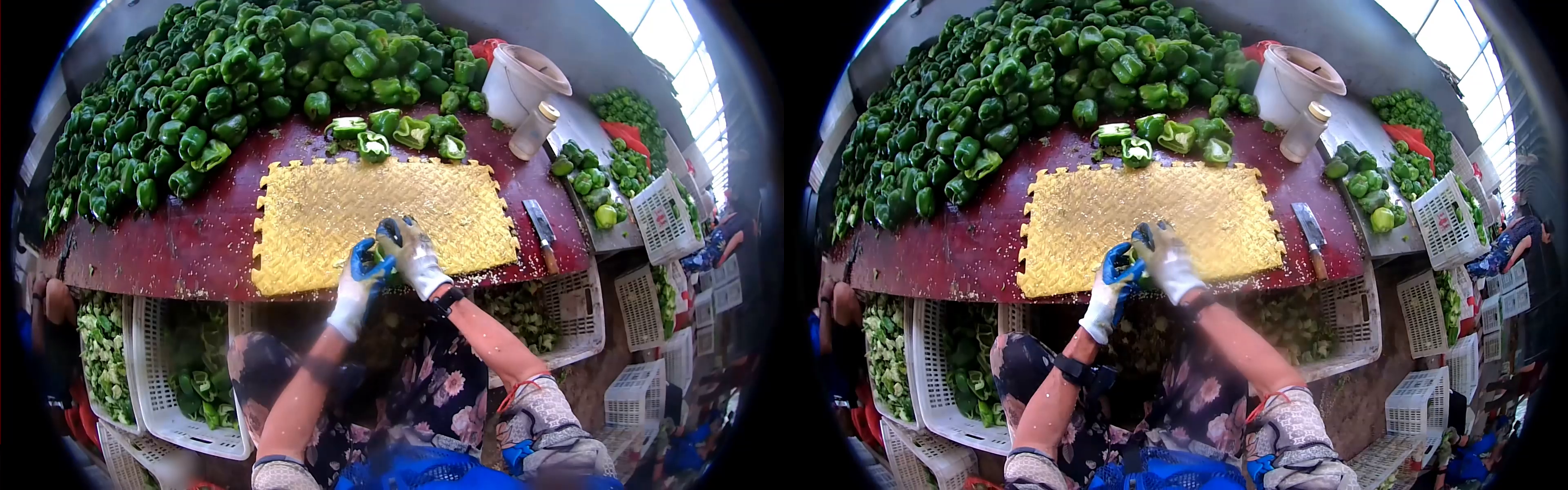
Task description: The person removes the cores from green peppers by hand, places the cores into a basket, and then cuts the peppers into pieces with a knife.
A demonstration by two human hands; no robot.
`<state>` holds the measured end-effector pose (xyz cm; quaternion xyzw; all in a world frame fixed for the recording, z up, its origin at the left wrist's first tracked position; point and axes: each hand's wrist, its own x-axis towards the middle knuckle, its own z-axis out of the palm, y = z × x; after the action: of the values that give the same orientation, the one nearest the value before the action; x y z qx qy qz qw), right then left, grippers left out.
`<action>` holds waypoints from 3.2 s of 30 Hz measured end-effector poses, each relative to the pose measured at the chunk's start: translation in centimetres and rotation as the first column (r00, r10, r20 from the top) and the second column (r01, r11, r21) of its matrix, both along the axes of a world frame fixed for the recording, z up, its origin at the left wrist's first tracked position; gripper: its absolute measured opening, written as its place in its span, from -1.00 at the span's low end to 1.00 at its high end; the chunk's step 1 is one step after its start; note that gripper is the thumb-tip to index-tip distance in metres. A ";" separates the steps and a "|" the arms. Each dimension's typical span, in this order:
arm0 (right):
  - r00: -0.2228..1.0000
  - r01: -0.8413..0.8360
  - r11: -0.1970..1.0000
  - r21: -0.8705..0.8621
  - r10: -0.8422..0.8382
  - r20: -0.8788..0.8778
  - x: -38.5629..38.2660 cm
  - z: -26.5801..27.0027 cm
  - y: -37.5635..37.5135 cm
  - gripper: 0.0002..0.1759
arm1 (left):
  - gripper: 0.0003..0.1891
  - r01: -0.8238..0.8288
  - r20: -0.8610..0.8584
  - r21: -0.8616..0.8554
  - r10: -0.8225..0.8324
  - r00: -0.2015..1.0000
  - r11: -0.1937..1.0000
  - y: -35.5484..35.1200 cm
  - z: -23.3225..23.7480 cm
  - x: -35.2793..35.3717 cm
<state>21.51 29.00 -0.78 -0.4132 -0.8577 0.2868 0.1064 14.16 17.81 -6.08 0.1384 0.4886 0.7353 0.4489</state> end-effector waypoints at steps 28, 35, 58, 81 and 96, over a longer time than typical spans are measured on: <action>0.772 -0.263 0.843 0.470 0.476 -0.421 0.5 0.0 -2.4 -0.42 | -0.83 -0.025 0.436 0.333 -0.131 0.890 0.943 -0.8 0.9 -2.0; 0.880 -0.424 0.899 0.111 0.438 -0.186 0.8 2.6 -2.5 -0.33 | -0.66 -0.035 0.325 0.257 -0.052 0.944 0.966 -1.3 0.0 -2.6; 0.994 0.067 0.961 0.267 -0.040 -0.103 -0.1 0.7 7.0 -0.67 | -0.10 -0.295 -0.200 -0.096 0.272 0.941 0.951 -1.2 2.0 -2.4; 0.979 -0.198 0.935 0.294 0.175 0.102 -15.1 -1.3 15.8 -0.41 | -0.53 -0.365 0.067 0.048 0.362 0.930 0.930 -2.8 2.7 -3.8; 0.735 -0.242 0.934 0.263 0.354 -0.579 -3.3 5.0 -0.9 -0.57 | -0.70 -0.267 0.192 0.109 0.243 0.951 0.957 -3.1 2.0 -4.2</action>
<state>18.24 28.10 4.26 -0.1426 -0.8515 0.3451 0.3681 9.97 14.72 -4.10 0.0378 0.4102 0.8277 0.3812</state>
